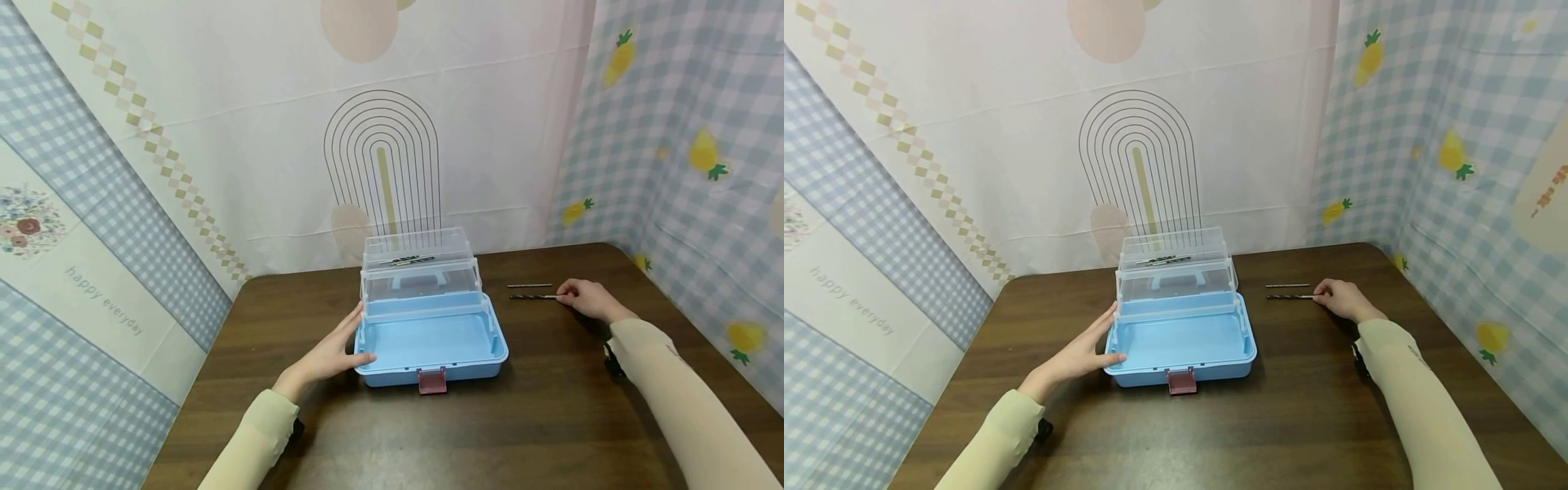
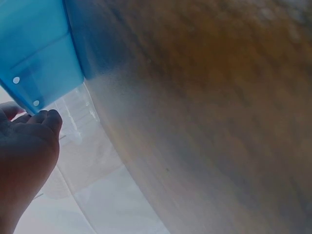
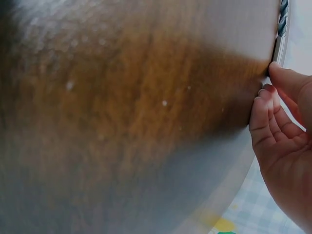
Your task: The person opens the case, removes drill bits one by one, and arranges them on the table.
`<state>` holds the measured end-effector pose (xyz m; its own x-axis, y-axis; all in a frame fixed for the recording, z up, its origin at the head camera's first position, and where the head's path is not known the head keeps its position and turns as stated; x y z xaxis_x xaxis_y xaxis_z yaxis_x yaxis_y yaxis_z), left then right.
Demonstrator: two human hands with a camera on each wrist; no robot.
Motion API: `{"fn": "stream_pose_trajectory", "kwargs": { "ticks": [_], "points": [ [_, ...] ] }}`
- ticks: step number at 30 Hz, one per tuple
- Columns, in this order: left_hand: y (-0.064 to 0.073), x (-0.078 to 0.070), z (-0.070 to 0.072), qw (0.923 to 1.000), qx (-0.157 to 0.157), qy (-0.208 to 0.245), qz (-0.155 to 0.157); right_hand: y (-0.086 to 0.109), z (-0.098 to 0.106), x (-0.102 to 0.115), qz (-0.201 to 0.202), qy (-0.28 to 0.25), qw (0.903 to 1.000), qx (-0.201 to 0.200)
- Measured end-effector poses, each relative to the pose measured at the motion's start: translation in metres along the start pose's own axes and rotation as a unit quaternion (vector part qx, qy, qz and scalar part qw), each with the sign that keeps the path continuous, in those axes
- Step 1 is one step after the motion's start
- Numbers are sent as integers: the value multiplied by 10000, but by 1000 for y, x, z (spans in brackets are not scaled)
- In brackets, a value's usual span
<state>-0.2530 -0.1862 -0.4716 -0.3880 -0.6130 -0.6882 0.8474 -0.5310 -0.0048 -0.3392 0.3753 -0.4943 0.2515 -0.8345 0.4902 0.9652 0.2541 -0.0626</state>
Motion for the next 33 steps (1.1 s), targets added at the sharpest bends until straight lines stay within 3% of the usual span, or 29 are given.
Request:
{"fn": "stream_pose_trajectory", "kwargs": {
  "ticks": [18, 33],
  "points": [
    [1, -2, 0, 10000, 8, 81, -2, -1, -2, -1, 98, -14, 9997, -204],
    [-1, -1, 0, 10000, -10, 23, -59, -3, 1, -1, 63, -93, 9998, 185]
  ]
}}
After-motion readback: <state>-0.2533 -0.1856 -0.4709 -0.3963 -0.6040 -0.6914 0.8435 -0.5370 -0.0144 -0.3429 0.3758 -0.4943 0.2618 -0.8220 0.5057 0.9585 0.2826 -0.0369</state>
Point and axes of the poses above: each hand's wrist, its own y-axis away from the middle knuckle, its own z-axis out of the back of the hand, x = y × z, the point moved 1 cm from there along -y, towards the middle knuckle, and after that the axes turned 1 degree about y, right-handed, at the moved point
